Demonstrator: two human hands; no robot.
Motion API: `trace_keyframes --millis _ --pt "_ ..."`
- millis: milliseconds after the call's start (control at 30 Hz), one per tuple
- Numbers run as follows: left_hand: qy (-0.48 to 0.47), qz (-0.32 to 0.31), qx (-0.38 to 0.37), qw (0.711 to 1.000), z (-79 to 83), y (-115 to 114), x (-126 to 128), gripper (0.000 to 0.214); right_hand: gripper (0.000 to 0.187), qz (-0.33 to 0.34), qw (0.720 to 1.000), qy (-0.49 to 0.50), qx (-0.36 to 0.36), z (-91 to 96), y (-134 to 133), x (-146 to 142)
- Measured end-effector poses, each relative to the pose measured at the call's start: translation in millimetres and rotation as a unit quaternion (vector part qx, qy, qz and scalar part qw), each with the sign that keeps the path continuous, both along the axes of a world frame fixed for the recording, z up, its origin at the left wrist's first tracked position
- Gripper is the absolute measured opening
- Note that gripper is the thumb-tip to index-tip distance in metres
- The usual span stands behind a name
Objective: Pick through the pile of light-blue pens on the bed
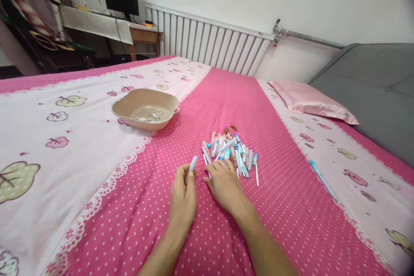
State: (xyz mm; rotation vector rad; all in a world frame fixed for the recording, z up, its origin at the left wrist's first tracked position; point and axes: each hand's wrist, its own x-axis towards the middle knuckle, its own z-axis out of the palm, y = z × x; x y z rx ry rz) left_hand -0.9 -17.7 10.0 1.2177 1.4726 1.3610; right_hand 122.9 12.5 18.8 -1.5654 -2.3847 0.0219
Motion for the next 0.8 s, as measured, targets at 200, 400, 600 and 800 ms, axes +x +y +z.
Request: trace_keyframes --millis 200,400,600,800 --pt "0.003 0.001 0.003 1.000 -1.1 0.5 -0.6 0.022 0.007 -0.001 0.999 0.052 -0.008 0.3 -1.0 -0.8" --pt "0.000 0.011 0.000 1.000 -1.1 0.9 -1.5 0.023 0.013 -0.048 0.984 0.174 -0.007 3.3 3.8 -1.1" --pt "0.006 0.014 -0.008 1.000 0.6 1.0 -1.0 0.023 0.019 -0.118 0.887 0.446 -0.025 19.9 10.2 16.9" --pt "0.039 0.005 0.005 0.999 6.5 -1.6 0.8 0.024 0.023 -0.112 0.729 0.674 -0.041 38.1 6.9 31.8"
